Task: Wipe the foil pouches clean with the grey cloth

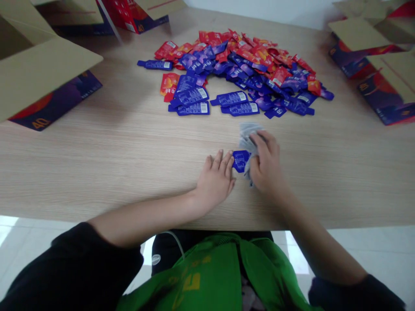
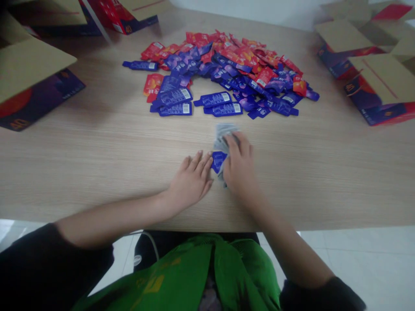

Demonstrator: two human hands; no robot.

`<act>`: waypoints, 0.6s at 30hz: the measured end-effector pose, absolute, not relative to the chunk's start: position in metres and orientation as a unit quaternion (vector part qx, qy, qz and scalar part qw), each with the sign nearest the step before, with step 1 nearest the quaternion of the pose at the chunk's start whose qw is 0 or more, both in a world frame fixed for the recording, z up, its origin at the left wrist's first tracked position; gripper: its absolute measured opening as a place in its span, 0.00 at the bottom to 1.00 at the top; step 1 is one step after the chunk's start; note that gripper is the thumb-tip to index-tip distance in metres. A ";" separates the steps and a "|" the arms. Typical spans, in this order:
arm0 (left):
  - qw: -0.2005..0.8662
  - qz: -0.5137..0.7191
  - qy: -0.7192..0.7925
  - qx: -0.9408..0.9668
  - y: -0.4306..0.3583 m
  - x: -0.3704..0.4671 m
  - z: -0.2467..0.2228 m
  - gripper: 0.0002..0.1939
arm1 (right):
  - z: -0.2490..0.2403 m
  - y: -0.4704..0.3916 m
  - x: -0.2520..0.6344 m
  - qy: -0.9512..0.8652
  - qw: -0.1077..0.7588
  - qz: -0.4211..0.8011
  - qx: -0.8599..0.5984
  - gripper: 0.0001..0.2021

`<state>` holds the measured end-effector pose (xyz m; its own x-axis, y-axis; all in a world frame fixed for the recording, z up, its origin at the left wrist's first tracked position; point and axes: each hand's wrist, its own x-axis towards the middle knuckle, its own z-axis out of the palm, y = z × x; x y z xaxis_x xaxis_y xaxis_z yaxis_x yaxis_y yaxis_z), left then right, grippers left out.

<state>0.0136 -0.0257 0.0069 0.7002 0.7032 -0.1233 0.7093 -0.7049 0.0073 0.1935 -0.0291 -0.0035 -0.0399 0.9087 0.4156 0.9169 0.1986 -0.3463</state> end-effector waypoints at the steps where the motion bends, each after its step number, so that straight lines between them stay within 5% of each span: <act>1: 0.029 -0.059 0.382 0.922 -0.026 0.014 0.007 0.31 | -0.003 -0.028 0.185 -0.743 0.246 0.000 -0.622 0.27; 6: 0.032 -0.071 0.395 0.915 -0.027 0.017 0.009 0.30 | -0.006 -0.028 0.173 -0.766 0.096 -0.001 -0.636 0.26; 18: 0.027 -0.083 0.394 0.915 -0.027 0.018 0.010 0.32 | -0.014 -0.046 0.243 -0.651 0.106 -0.009 -0.751 0.28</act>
